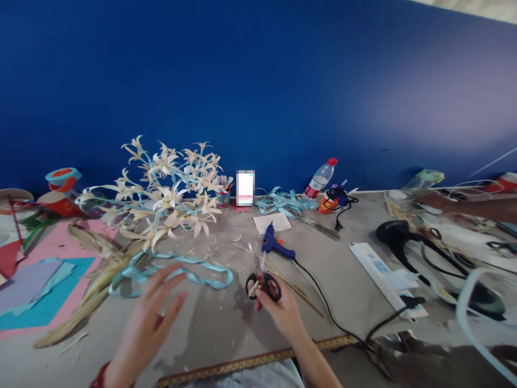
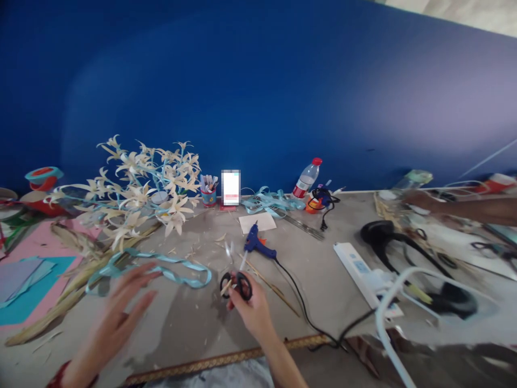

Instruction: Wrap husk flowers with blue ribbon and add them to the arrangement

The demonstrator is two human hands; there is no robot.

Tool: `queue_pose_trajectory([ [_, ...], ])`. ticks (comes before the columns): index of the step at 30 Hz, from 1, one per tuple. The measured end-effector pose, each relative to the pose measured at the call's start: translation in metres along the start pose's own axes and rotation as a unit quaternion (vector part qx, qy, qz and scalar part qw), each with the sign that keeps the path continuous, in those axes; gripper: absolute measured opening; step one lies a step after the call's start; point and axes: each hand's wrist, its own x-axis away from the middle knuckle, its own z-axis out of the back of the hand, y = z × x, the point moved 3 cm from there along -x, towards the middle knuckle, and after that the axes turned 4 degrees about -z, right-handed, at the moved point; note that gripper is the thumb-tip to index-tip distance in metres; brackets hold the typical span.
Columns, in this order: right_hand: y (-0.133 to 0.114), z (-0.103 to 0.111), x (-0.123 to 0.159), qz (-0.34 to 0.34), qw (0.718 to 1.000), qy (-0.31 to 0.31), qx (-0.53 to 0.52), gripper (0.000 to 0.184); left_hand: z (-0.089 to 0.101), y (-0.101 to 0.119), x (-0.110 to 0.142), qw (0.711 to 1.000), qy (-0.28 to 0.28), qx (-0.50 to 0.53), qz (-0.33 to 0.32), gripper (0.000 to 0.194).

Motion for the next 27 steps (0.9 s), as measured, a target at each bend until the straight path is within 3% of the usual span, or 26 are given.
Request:
queue_pose_trajectory([
  [2, 0.002, -0.019, 0.003, -0.009, 0.998, -0.05, 0.029, 0.027, -0.033, 0.022, -0.001, 0.981, -0.093, 0.165, 0.032, 0.037],
  [3, 0.003, -0.027, 0.005, -0.007, 0.996, -0.069, 0.052, 0.02, -0.047, 0.031, -0.003, 0.965, -0.113, 0.23, 0.056, 0.035],
  [7, 0.008, -0.038, 0.009, -0.009, 0.991, -0.083, 0.107, 0.012, -0.079, 0.05, -0.012, 0.928, -0.131, 0.33, 0.115, 0.021],
  [11, 0.017, -0.028, 0.007, -0.06, 0.99, -0.085, 0.095, 0.014, -0.079, 0.05, -0.018, 0.923, -0.105, 0.345, 0.132, 0.025],
  [14, 0.011, -0.02, 0.007, -0.014, 0.977, -0.077, 0.196, 0.006, -0.068, 0.037, -0.018, 0.914, -0.053, 0.356, 0.186, 0.025],
  [17, -0.002, -0.015, 0.008, 0.048, 0.933, -0.072, 0.35, 0.009, -0.052, 0.021, -0.018, 0.922, -0.018, 0.331, 0.202, 0.027],
  [22, -0.019, -0.008, -0.001, 0.119, 0.814, -0.066, 0.565, 0.017, -0.044, 0.008, -0.024, 0.943, -0.098, 0.26, 0.182, 0.03],
  [27, -0.017, 0.007, -0.012, 0.143, 0.781, -0.08, 0.603, 0.019, -0.06, 0.011, -0.043, 0.947, -0.164, 0.226, 0.162, 0.033],
])
